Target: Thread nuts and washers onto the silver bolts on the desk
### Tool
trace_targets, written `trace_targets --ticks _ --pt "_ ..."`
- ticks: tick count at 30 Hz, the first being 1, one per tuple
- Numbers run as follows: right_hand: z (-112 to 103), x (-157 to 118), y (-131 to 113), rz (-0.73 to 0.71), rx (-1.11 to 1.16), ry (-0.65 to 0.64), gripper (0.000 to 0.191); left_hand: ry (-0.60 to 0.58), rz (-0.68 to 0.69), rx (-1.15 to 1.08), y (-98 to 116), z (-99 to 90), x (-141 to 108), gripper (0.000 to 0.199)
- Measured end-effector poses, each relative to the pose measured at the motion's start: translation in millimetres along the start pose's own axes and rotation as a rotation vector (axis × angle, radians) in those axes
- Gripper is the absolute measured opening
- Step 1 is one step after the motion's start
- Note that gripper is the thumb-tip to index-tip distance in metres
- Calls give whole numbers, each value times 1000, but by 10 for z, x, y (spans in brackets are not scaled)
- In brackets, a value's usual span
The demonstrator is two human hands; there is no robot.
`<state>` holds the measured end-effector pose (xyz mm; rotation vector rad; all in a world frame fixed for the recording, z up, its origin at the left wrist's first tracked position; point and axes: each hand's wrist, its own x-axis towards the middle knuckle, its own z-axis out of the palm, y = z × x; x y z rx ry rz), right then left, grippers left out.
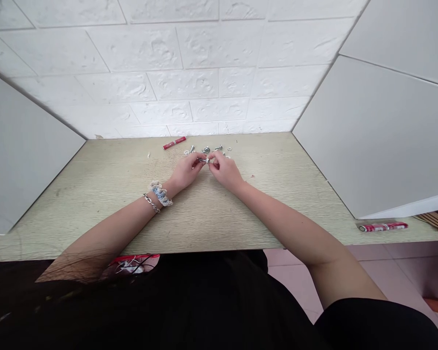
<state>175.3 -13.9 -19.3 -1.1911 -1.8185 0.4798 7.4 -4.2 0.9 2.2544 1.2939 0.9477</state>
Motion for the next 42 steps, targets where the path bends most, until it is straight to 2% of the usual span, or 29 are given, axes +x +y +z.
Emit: trace_targets --ticks 11,19,29,33,37,42 --pt "6 15 9 10 -17 -62 10 31 -29 8 23 -16 9 13" --pt "-32 -26 -117 -119 -54 -147 19 48 -35 33 -15 -4 21 15" --pt "-28 -2 -64 -26 16 -83 34 86 -6 25 -22 2 22 13" --pt "-13 25 -28 25 -10 -66 28 94 -17 13 -33 10 33 13" --pt "-7 16 -45 -53 -23 -94 22 104 -29 12 -63 19 44 12" --pt "-22 -18 -95 -110 17 -120 28 101 -35 24 -61 13 35 13"
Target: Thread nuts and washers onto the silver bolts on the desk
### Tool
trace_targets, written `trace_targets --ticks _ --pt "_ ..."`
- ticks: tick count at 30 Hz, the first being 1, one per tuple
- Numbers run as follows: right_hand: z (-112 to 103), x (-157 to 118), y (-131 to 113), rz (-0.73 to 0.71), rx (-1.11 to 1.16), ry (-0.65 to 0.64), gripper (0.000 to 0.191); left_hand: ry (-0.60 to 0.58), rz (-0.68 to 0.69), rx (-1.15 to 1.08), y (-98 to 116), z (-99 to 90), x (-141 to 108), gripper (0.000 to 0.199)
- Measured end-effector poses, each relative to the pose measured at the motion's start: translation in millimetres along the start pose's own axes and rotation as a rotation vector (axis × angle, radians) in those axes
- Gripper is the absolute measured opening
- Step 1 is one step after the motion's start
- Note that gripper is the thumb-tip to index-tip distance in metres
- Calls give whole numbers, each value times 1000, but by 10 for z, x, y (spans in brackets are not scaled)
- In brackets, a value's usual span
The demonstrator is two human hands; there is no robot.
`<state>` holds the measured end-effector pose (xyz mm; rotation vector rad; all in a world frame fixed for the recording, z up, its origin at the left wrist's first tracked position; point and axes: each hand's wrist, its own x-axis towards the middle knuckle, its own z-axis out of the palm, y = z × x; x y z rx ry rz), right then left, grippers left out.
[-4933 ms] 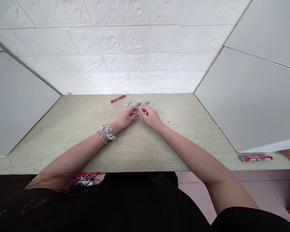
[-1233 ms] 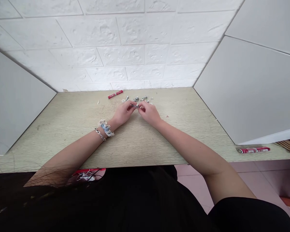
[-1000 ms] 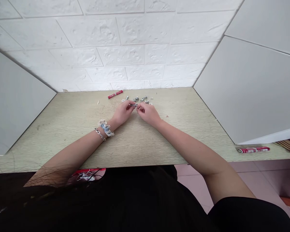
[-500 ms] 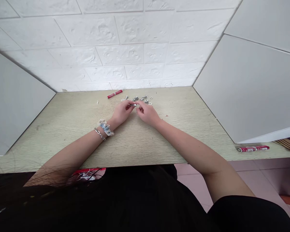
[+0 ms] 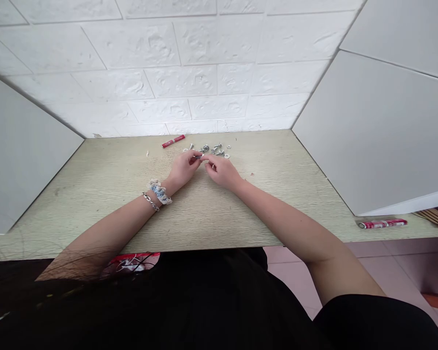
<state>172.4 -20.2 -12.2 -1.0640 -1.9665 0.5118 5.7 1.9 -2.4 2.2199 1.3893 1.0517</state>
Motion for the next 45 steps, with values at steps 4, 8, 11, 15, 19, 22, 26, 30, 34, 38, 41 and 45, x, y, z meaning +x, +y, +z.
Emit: trace_targets --ticks 4,8,11,15,19,22,26,30,34,38,41,45 --pt "-7 2 5 51 26 9 35 -10 4 6 34 -12 -8 13" --pt "1 30 51 130 23 44 34 -12 -5 -22 58 -18 -8 14" --pt "9 50 69 154 3 44 28 -20 -29 -42 59 -19 -7 15" --pt "9 48 44 94 -3 29 24 -23 -52 -36 40 -12 -4 15" --pt "5 18 15 35 29 4 27 -19 -70 -13 37 -13 -3 16" --pt "2 8 2 55 64 9 32 -27 -65 -17 56 -21 -8 15" --pt "-13 39 -19 181 94 36 35 -34 -54 -34 72 -21 -14 19" --pt "-23 80 -18 253 118 55 29 -37 -48 -45 63 -9 -15 23" --pt "-14 97 13 271 152 84 22 -37 -8 -27 45 -7 -18 24" --pt "-7 99 46 305 205 97 20 -45 8 -5 35 -12 -19 28" --pt "-7 97 68 319 273 99 23 -50 9 6 29 -13 -13 30" --pt "-17 99 89 323 356 86 31 -63 3 9 16 -9 -1 33"
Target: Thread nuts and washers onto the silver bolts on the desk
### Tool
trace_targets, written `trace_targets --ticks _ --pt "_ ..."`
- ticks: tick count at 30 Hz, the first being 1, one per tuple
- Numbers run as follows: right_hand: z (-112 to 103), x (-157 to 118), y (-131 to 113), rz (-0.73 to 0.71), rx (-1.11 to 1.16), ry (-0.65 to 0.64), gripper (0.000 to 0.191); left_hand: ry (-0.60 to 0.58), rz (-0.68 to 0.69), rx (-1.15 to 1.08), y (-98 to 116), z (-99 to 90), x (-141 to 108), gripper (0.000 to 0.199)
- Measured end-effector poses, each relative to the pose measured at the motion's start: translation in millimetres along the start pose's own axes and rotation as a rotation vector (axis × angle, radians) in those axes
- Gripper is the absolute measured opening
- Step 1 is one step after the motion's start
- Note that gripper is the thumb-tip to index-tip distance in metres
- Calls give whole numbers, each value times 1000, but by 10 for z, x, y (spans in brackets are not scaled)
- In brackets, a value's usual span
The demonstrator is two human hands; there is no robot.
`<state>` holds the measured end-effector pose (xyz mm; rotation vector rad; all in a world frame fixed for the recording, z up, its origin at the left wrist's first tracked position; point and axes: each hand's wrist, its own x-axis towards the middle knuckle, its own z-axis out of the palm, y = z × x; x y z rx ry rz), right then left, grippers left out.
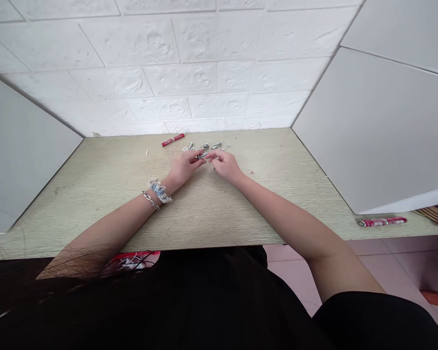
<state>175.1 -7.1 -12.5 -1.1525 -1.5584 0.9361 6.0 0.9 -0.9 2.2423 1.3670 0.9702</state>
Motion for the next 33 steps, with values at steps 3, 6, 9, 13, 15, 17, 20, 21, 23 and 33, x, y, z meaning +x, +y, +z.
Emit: trace_targets --ticks 3,6,9,13,15,17,20,21,23,33 --pt "-9 10 0 -17 24 -26 38 -11 -2 1 -5 2 -1 34" --pt "-6 19 0 2 23 -40 43 -10 21 -5 3 2 -11 34" --pt "8 22 0 14 3 -24 33 6 39 1 16 -1 -20 34" --pt "20 13 -6 -4 -27 -10 21 26 62 26 14 3 -18 32" --pt "15 7 -15 -17 -33 -7 23 34 77 28 4 9 -13 30" --pt "4 0 -24 -39 -42 -14 27 38 82 25 -4 14 -9 30" --pt "-11 -10 -26 -96 -52 -6 25 30 68 33 -5 14 -6 31" --pt "-14 -13 -22 -123 -47 3 24 23 62 38 -4 12 -6 31" --pt "-16 -15 -6 -170 -40 23 21 10 55 46 1 8 -8 33" --pt "12 24 55 -121 -99 66 25 18 79 47 -3 17 -15 31"
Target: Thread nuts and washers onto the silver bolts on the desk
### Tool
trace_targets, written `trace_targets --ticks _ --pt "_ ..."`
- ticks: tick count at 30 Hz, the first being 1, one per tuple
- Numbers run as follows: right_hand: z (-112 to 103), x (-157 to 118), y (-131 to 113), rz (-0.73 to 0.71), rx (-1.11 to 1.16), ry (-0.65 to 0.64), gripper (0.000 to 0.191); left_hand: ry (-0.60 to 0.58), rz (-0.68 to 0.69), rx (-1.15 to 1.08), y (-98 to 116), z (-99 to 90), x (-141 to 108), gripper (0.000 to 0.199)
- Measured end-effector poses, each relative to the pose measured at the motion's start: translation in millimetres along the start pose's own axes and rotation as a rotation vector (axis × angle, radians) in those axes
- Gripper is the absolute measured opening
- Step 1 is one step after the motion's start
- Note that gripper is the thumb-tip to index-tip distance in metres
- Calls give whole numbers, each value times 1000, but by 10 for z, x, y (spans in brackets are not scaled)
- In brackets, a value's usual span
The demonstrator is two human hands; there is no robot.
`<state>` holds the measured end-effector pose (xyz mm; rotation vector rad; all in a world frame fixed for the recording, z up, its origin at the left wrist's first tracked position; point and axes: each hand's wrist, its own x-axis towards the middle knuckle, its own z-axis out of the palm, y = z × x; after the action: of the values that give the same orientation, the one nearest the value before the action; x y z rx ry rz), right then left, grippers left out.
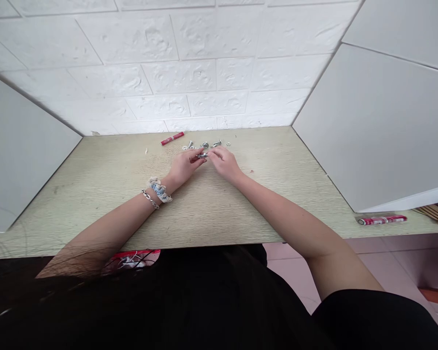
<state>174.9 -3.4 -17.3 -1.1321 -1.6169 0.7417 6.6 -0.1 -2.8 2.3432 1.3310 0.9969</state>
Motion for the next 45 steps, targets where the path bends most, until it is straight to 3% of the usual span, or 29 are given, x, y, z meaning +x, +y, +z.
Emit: trace_targets --ticks 5,12,15,21,28,37,45 --pt "-26 -70 -74 -2 10 -16 44 -13 -9 -14 -16 8 0 29" --pt "-44 -121 -129 -317 -105 -16 45 -38 -13 21 0 -1 13 28" --pt "-28 -117 -103 -357 -97 -49 47 -39 1 23 16 -16 11 22" --pt "-8 -112 -44 -210 -82 -136 61 -11 -40 -36 18 -20 4 33" --pt "-13 -98 1 -83 -118 -81 66 -22 -52 -24 40 -19 3 36" --pt "-25 -85 -120 -5 -249 -54 22 -10 -69 -65 20 -2 8 36" --pt "-26 -72 -60 -19 -215 -103 17 -11 -64 -106 -1 11 2 36"
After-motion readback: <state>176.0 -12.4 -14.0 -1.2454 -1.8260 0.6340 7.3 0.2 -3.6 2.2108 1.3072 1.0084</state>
